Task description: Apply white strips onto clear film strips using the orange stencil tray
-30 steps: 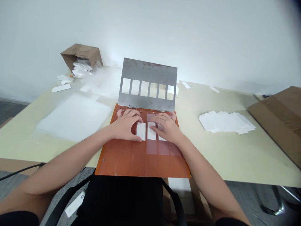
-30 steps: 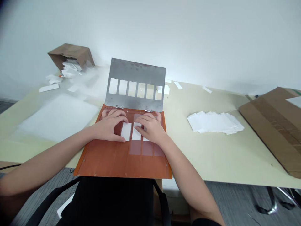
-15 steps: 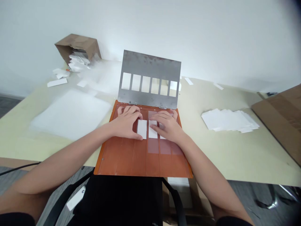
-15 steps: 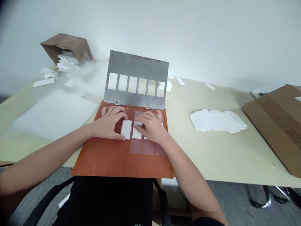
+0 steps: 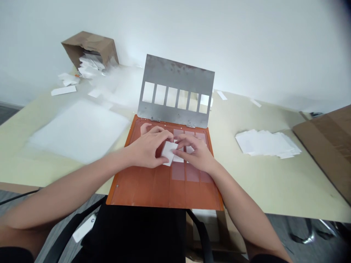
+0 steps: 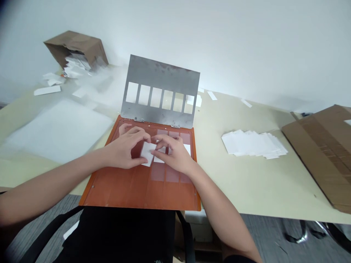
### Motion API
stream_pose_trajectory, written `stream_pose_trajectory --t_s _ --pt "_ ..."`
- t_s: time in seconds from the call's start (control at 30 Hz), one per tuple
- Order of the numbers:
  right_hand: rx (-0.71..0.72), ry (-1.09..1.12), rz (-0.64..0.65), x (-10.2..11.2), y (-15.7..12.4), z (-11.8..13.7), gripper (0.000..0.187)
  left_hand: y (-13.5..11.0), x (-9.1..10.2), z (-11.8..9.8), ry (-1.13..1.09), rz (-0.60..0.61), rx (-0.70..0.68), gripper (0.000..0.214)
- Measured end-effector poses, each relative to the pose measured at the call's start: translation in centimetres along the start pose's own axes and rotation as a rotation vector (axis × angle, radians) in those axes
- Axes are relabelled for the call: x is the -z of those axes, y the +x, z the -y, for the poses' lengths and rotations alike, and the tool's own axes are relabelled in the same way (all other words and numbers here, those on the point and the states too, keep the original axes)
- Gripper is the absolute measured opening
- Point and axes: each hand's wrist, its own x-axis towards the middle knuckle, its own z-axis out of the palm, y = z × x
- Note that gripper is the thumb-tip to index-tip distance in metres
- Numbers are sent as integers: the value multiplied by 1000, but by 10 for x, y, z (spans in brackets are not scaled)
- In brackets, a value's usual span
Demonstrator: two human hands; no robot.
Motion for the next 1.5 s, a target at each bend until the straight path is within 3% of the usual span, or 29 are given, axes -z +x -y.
stream_pose_trajectory --t_s 0.17,0.4,0.5,0.6,0.67,0.77,0.83,0.9,0.97,1.03,1.2,1.33,1.4,1.5 --pt "38 112 -60 -1 -2 3 23 -2 -5 1 -156 -62 -17 21" --pt "165 226 -141 8 -3 3 19 -2 -8 -5 -264 -123 -88 34" --pt "154 82 -345 32 0 -11 17 -3 -10 -3 -249 -72 -92 35" --pt "148 -307 -543 74 -1 -39 20 -2 -12 0 -187 -54 -131 16" --pt "42 -580 -567 105 -8 -61 21 -2 -13 2 -149 -40 -161 12" --pt "-330 -756 -574 142 -25 -90 29 0 -14 2 -103 -3 -175 15" --pt "-555 -819 -544 155 -37 -103 27 1 -14 1 -75 16 -177 18" --pt "-657 -855 -567 160 -44 -110 29 2 -14 1 -48 21 -183 20" --pt "-633 -860 -646 158 -45 -110 34 3 -14 1 -31 11 -185 20" --pt "-519 -821 -715 152 -39 -105 35 4 -14 3 -13 0 -186 21" --pt "-62 -626 -720 122 -11 -71 23 12 -9 6 65 -2 -152 16" --pt "151 -472 -520 85 6 -37 13 28 -2 2 113 32 -81 16" --pt "210 -421 -363 66 9 -26 13 35 -3 2 134 40 -64 17" --pt "236 -431 -238 43 6 -22 16 41 -11 6 172 -24 -39 21"
